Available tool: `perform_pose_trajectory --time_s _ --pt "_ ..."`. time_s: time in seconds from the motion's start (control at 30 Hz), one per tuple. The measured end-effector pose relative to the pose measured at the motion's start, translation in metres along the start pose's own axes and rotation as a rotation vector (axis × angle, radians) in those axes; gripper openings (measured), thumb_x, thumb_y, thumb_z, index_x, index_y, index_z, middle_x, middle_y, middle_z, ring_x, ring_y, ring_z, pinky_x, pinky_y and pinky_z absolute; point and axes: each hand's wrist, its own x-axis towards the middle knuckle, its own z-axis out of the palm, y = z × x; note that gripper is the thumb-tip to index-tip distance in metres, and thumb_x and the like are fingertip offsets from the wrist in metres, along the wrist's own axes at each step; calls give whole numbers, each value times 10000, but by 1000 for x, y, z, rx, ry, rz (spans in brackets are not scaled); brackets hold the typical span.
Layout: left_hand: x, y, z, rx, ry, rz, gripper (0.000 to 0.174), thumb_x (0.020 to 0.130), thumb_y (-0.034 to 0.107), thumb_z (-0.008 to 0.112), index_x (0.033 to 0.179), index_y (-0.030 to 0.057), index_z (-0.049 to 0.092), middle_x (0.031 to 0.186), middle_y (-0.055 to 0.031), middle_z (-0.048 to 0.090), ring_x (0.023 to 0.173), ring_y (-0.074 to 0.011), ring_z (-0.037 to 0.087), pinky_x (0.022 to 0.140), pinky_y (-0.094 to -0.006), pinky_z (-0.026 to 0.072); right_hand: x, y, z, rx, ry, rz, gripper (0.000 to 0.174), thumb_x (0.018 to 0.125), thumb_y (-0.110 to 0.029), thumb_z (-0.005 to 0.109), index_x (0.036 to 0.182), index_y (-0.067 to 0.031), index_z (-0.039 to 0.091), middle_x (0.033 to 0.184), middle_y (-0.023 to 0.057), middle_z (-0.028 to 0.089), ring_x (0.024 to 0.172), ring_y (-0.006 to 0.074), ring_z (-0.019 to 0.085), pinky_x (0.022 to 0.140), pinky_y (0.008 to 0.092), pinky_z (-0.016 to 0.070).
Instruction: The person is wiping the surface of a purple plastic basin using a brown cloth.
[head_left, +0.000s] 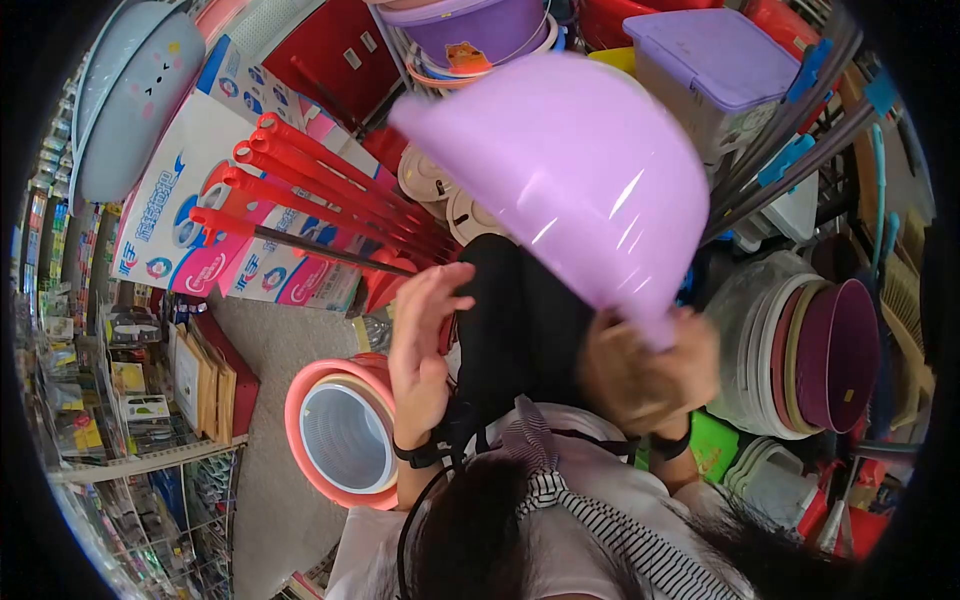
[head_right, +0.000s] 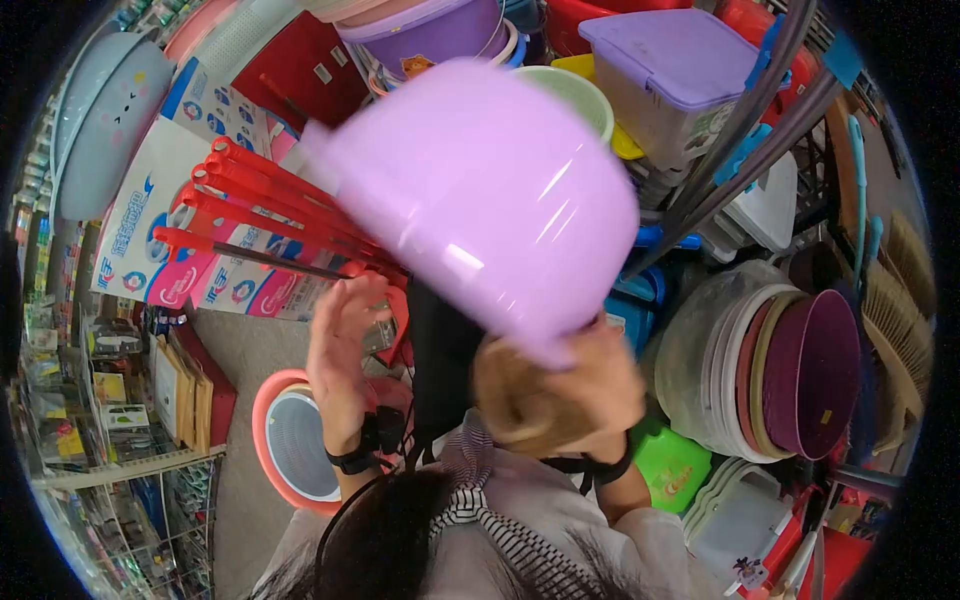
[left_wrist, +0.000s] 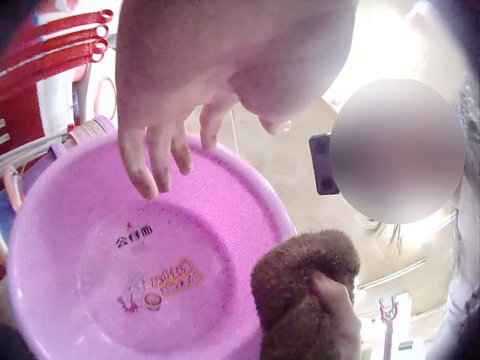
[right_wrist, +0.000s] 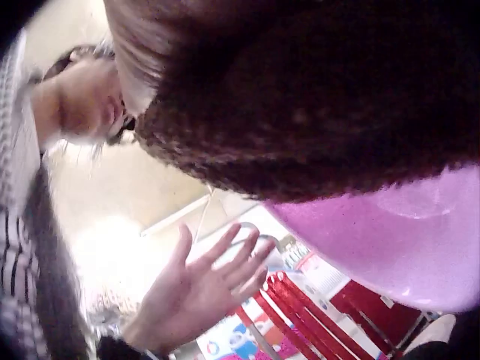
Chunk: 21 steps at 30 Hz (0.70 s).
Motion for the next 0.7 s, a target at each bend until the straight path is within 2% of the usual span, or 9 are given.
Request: perform_pose_trajectory --time_s 0.03,0.1,0.13,0.17,0.23,0.27,0.4,0.6,0.7 --pt "1 -3 -7 201 134 8 578 905 345 553 1332 -12 401 1317 -157 433 1237 -247 436 980 -371 386 1 -4 -2 4 -6 3 326 644 -119 712 953 -38 650 1081 129 608 800 253 596 691 368 475" --pt "2 -3 -12 430 281 33 430 860 54 585 1267 -4 458 1267 -142 424 1168 -236 454 968 -353 407 17 -22 -10 597 524 661 668 668 -232 683 1251 -38 419 1230 187 508 1009 296 549 859 393 462" --pt "0 -12 -14 548 423 20 461 868 72 586 1297 9 429 1273 -142 421 1176 -237 448 978 -358 405 24 -27 -11 887 791 991 845 681 -288 669 1400 -38 303 1304 216 457 1113 318 525 943 406 456" --pt "-1 -18 -16 572 487 -4 470 882 76 572 1314 10 401 1271 -145 431 1173 -237 456 975 -355 409 -16 2 -43 1134 715 1143 783 746 -308 611 1390 9 297 1288 205 463 1118 321 516 949 409 448" --pt "-6 -29 -24 599 548 -43 479 895 80 557 1332 12 372 1270 -148 440 1171 -236 463 973 -352 413 -39 22 -51 1228 637 1080 755 763 -305 605 1375 25 309 1275 202 473 1115 316 518 949 409 445" --pt "-11 -36 -34 340 480 -169 478 921 133 532 1347 18 349 1274 -127 452 1162 -222 478 943 -351 423 -49 26 -52 1321 558 1009 729 780 -301 600 1360 40 321 1263 199 483 1112 310 520 948 410 442" --pt "-17 -54 -45 10 447 -506 474 959 216 513 1350 19 331 1194 -98 524 1034 -171 546 843 -321 465 -61 35 -46 1250 494 1192 691 797 -290 593 1350 35 336 1259 194 485 1113 308 519 948 411 441" --pt "-20 -60 -43 145 587 -442 314 891 138 626 1139 -37 544 1017 -79 612 878 -131 574 797 -272 464 -40 37 -18 1017 371 1312 592 826 -270 596 1306 14 398 1245 162 499 1108 278 514 948 387 424" --pt "-22 -55 -38 225 587 -413 318 889 124 622 1148 -40 538 1017 -79 610 878 -132 570 790 -272 463 -18 45 -7 701 92 1005 642 815 -243 605 1353 11 365 1293 147 484 1133 250 519 950 354 426"
